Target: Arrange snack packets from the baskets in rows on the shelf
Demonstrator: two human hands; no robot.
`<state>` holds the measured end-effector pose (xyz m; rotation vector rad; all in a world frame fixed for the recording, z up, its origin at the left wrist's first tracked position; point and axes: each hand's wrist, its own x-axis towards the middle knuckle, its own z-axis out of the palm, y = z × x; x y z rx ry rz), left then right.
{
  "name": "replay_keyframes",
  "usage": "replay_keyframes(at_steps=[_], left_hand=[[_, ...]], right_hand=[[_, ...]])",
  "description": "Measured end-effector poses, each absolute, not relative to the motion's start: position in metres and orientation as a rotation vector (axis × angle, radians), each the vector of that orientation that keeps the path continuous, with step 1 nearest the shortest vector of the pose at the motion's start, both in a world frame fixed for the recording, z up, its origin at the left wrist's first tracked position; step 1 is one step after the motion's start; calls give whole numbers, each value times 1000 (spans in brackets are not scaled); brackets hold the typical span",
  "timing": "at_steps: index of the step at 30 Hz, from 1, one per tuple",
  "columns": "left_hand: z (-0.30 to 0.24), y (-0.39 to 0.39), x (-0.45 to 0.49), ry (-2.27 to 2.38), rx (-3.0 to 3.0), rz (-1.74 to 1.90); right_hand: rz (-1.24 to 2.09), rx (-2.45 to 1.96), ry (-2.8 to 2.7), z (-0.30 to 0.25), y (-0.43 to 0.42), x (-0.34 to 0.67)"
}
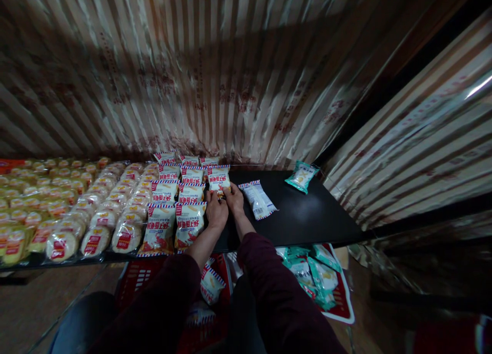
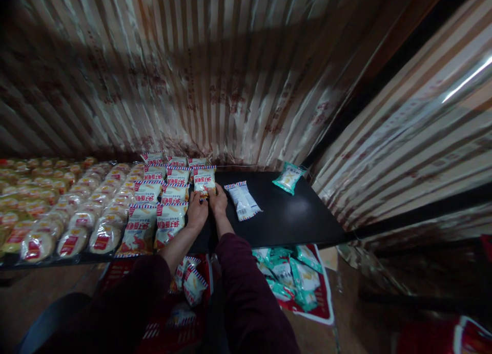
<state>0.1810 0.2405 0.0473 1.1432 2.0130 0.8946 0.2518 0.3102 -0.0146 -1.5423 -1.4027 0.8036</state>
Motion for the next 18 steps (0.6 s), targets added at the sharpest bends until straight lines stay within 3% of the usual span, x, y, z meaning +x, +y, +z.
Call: replay_keyframes(at_steps=[10,18], left_hand=[[44,244,177,2013,1153,911],[40,245,179,2023,1176,929]], right_hand=[[732,-1649,-1533,-6,314,246],[391,-1718,-1840,-3,314,247]])
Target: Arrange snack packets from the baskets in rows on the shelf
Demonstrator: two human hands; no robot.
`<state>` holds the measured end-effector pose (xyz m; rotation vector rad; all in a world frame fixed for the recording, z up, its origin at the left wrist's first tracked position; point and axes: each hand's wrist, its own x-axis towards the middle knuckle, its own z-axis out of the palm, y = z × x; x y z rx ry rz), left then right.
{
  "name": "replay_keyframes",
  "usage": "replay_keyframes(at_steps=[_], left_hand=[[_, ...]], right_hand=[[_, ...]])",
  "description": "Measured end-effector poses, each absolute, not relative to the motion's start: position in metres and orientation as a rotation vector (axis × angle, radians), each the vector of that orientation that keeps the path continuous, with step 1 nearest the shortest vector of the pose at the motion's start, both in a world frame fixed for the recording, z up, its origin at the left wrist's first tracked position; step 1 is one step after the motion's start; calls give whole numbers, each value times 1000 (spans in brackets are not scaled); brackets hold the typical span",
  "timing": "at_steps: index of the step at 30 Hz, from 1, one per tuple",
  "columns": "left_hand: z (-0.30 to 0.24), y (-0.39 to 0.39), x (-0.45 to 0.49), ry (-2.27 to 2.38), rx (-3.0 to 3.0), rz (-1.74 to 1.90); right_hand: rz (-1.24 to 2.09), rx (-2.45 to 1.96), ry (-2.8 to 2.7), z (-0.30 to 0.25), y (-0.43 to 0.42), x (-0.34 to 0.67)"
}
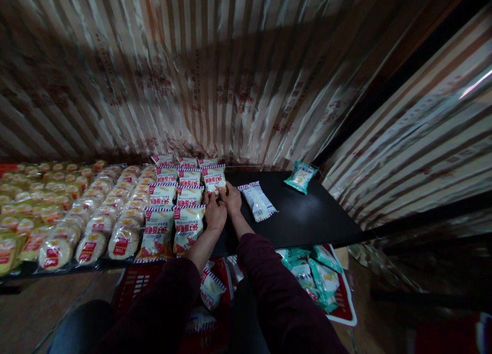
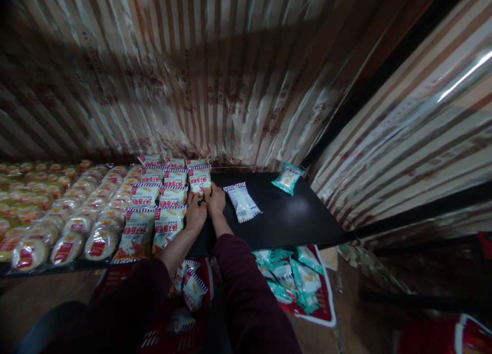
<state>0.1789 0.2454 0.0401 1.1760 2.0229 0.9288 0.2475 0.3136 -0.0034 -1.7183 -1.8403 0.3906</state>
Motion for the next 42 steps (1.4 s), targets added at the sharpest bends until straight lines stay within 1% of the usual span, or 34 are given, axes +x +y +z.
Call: replay_keyframes(at_steps=[6,13,17,21,33,42], left_hand=[[39,244,179,2046,1202,909],[40,244,180,2049,1204,892],[38,243,181,2065,1215,903],[35,243,181,2081,1231,911],[33,244,181,2077,1230,906],[36,240,180,2073,1240,881]], right_hand=[[367,-1607,-1855,-15,321,246],[501,-1445,-1819,-22,327,246],[493,-1400,-1815,-22,327,245],[482,-1452,-1797,-18,327,244],[666,-1668,-1725,3,326,245],[493,-1601,-1814,-7,324,243]])
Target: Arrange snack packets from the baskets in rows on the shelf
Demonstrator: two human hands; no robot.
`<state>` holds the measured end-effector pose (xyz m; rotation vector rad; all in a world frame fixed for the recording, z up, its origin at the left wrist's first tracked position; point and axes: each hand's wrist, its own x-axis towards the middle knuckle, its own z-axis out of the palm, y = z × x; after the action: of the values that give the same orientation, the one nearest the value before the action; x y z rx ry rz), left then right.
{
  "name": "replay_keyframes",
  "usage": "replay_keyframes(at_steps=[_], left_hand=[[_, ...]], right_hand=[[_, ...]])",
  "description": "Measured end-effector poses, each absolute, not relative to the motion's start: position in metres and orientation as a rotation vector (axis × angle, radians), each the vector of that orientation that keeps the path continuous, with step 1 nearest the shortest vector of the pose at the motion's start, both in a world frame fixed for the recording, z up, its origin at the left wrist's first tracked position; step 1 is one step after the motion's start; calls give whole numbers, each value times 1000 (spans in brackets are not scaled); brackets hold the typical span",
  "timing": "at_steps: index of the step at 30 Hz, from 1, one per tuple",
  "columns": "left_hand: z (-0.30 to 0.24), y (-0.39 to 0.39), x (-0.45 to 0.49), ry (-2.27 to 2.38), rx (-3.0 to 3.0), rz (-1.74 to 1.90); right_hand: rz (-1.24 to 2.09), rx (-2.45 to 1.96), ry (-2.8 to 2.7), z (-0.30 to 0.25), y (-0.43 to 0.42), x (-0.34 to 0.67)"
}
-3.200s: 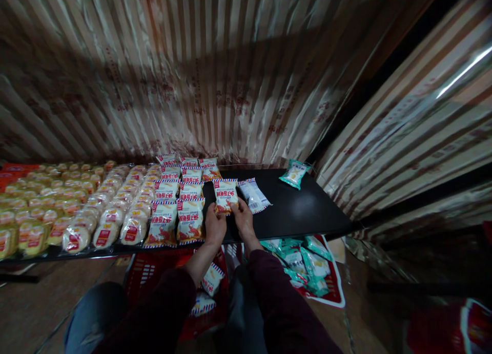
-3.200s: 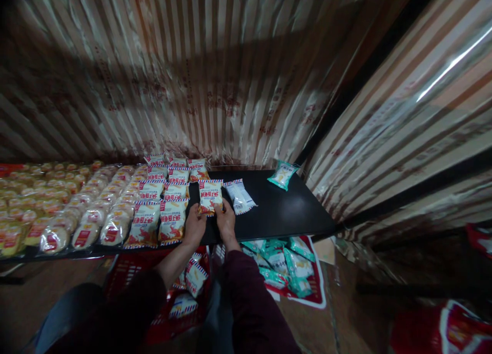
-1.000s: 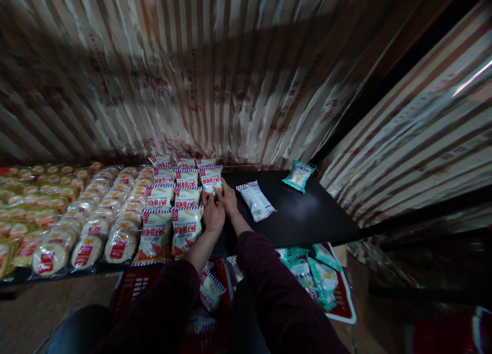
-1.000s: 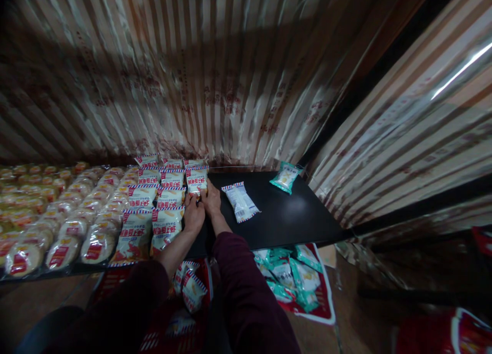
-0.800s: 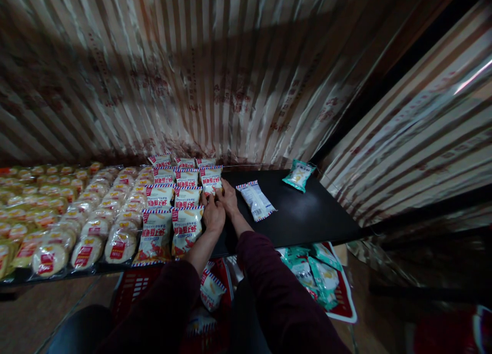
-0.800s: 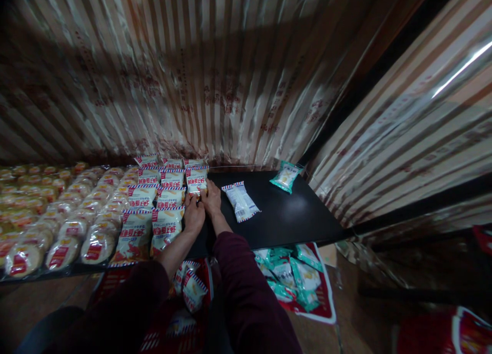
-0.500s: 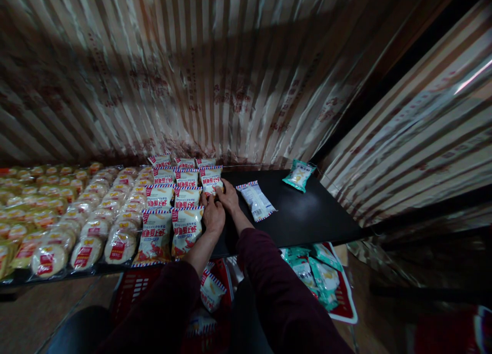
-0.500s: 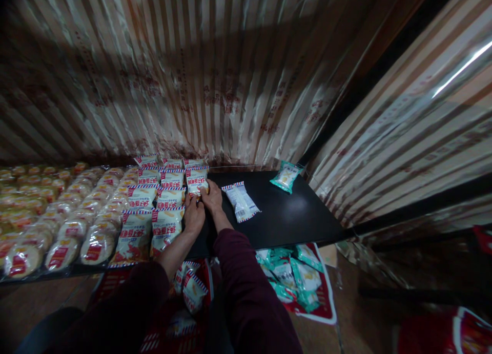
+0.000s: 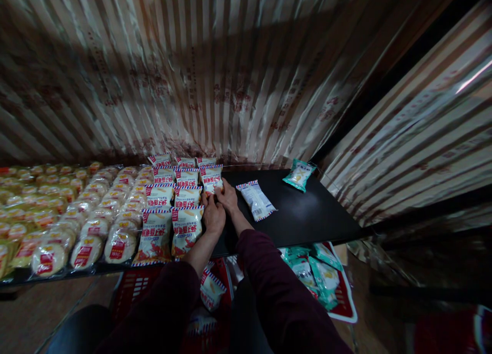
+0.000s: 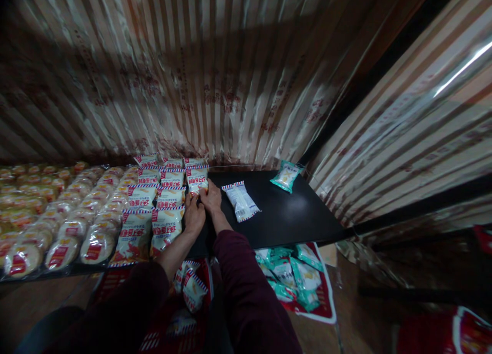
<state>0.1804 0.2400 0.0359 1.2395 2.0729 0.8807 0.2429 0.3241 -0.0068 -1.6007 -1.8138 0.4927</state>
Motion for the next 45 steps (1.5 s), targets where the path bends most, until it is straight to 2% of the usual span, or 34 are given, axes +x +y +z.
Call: replay_keyframes(at_steps=[14,35,45], left_hand=[[33,233,184,2037,1292,959],[33,197,196,1940,1322,870],[23,165,198,1909,1467,845]], right_hand=[[563,-1591,-1730,-12,314,246],[583,-1544,-1761,-9,290,257],[597,-1619,-1652,1,248,254]])
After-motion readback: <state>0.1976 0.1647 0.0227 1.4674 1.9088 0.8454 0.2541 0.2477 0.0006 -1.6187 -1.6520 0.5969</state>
